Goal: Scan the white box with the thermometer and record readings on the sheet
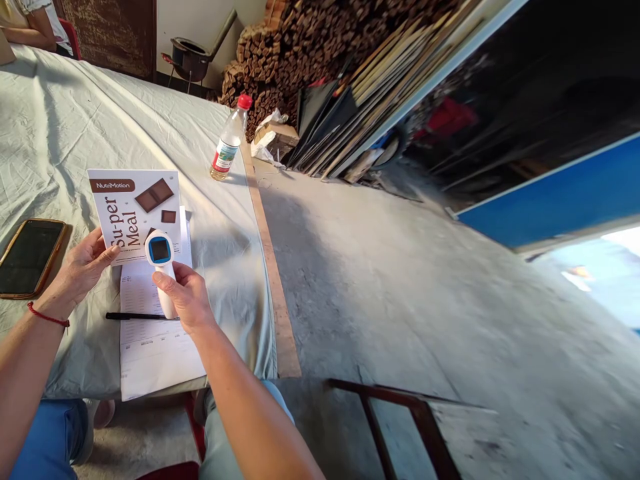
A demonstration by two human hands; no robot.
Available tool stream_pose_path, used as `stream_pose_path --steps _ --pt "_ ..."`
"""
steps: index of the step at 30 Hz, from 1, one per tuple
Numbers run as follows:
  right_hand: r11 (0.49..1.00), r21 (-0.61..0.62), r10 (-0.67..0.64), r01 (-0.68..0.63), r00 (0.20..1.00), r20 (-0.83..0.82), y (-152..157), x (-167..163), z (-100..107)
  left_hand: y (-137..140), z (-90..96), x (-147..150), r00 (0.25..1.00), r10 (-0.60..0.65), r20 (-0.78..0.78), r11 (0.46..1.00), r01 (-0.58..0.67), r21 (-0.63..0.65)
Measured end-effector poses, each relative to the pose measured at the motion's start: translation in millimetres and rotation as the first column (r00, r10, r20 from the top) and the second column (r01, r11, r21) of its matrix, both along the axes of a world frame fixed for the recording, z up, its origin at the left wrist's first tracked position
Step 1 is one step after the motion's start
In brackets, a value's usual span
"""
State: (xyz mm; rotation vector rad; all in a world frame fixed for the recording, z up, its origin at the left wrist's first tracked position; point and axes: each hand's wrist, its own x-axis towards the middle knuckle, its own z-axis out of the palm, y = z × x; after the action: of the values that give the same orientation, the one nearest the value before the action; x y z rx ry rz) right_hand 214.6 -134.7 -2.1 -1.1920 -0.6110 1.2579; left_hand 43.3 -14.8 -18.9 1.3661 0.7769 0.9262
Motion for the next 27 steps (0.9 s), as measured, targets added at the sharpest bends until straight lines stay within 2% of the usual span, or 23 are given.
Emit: stream_pose_path --steps 6,10,12,14,15,17,19,24,26,27 --pt "0.997 0.077 0.024 -0.026 0.999 0.023 -10 1 12 0 0.6 -1 1.0 -0.01 -0.023 1.0 0.01 0.022" --pt "0.995 0.087 0.047 -0.052 0.997 0.065 -12 5 14 1 -0.2 -1 0.999 0.015 -0.034 1.0 -0.015 0.021" --pt "0.995 0.066 0.06 -0.071 0.986 0.156 -12 16 15 2 -2.7 -1 0.999 0.025 -0.029 1.0 -0.025 0.011" --pt "0.997 0.002 0.071 -0.077 0.93 0.362 -12 35 14 3 -6.7 -2 0.999 0.043 -0.029 0.999 -0.043 0.015" --pt "0.997 -0.051 0.077 -0.06 0.862 0.501 -12 47 13 4 -9.0 -2 0.998 0.054 -0.034 0.998 -0.053 0.024" --pt "0.985 -0.171 0.117 0.019 0.653 0.748 -13 70 10 5 -13.0 -3 0.996 0.076 -0.054 0.996 -0.073 0.056" --pt "0.954 -0.286 0.216 0.087 0.463 0.86 -14 87 6 7 -14.7 -4 0.992 0.095 -0.088 0.991 -0.085 0.107" --pt "0.855 -0.484 0.462 0.184 0.151 0.874 -13 100 -5 7 -8.5 -7 0.967 0.106 -0.23 0.979 -0.061 0.193" --pt "0.838 -0.49 0.497 0.238 0.036 0.867 -14 96 -5 4 -5.0 -7 0.953 0.096 -0.288 0.977 -0.035 0.211" --pt "0.848 -0.465 0.484 0.256 -0.015 0.875 -16 92 -3 3 -3.7 -7 0.946 0.093 -0.31 0.974 -0.022 0.227"
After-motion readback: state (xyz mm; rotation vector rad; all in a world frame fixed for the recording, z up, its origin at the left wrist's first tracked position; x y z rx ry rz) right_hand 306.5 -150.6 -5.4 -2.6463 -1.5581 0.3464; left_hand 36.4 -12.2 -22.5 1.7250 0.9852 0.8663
